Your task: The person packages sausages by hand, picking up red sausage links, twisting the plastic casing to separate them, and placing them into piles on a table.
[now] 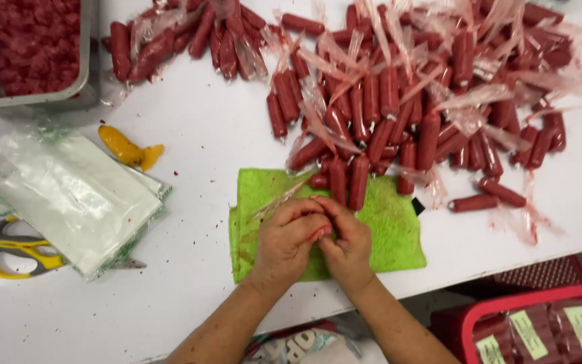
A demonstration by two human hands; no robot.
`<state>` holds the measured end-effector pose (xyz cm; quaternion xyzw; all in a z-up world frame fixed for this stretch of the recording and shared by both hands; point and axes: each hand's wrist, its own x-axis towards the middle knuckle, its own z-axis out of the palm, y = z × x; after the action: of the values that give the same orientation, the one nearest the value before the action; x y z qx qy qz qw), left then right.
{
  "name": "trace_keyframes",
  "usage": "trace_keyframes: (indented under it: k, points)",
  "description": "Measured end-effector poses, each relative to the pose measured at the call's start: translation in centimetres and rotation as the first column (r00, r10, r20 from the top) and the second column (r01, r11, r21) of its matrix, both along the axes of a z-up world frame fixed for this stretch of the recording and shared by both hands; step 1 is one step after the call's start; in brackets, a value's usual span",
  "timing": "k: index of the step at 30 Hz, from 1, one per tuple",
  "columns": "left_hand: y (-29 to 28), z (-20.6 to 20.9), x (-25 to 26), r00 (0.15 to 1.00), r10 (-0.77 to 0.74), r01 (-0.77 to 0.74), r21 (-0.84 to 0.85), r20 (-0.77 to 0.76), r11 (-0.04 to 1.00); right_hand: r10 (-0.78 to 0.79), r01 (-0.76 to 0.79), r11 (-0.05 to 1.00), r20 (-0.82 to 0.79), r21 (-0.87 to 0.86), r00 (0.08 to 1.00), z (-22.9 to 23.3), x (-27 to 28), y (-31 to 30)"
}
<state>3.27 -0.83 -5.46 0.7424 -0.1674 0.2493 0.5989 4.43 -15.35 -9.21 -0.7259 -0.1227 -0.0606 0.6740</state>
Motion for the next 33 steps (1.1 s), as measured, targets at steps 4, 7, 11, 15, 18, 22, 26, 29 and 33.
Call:
trace_keyframes:
  k: [4,7,11,15,18,22,26,29,33]
  points:
    - [2.3,2.4,1.5,0.967,-0.247,0.221,0.267,0.067,0.938,0.236,-0.111,0.932,0.345,-0.345,0.908,0.9,1.7,-1.1]
    - [2.6,4.7,-0.2,0.928,-0.372,0.314,0.573,-0.018,0.757,0.479,-0.333,0.854,0.353,-0.4,0.804,0.9,2.0,-3.6]
    - [4.5,5.2,1.8,0.928,-0.048,-0.299,0.814,0.37,0.498,0.605,-0.613,0.776,-0.099,-0.147,0.79,7.6,1.5,-2.6]
    - [12.8,-1.2,10.5,0.981,-0.077,-0.079,0.728,0.178,0.681,0.428,-0.483,0.857,-0.274,-0.178,0.861,7.7,8.0,-3.7]
    - [19.9,-3.5,17.5,0.906,0.397,-0.137,0.788,-0.145,0.6,-0.05,-0.044,0.937,-0.257,-0.346,0.965,14.8,11.9,-4.5]
    - [26.8,-6.0,27.3,0.511,0.853,-0.422,0.896,0.109,0.138,0.117,0.237,0.687,0.426,-0.686,0.897,14.5,12.5,-4.2]
    - [23.6,5.0,22.6,0.425,0.751,-0.304,0.702,-0.505,0.644,0.133,-0.136,0.759,-0.053,-0.637,0.99,8.8,4.9,-2.7]
    - [20.4,6.5,18.7,0.446,0.307,-0.326,0.167,-0.841,0.931,0.498,-0.318,0.697,0.115,-0.642,0.86,4.1,4.0,-1.7]
    - [21.2,8.0,14.1,0.604,0.599,-0.178,0.643,-0.526,0.745,0.315,-0.178,0.612,0.031,-0.771,0.949,5.7,5.4,-0.9]
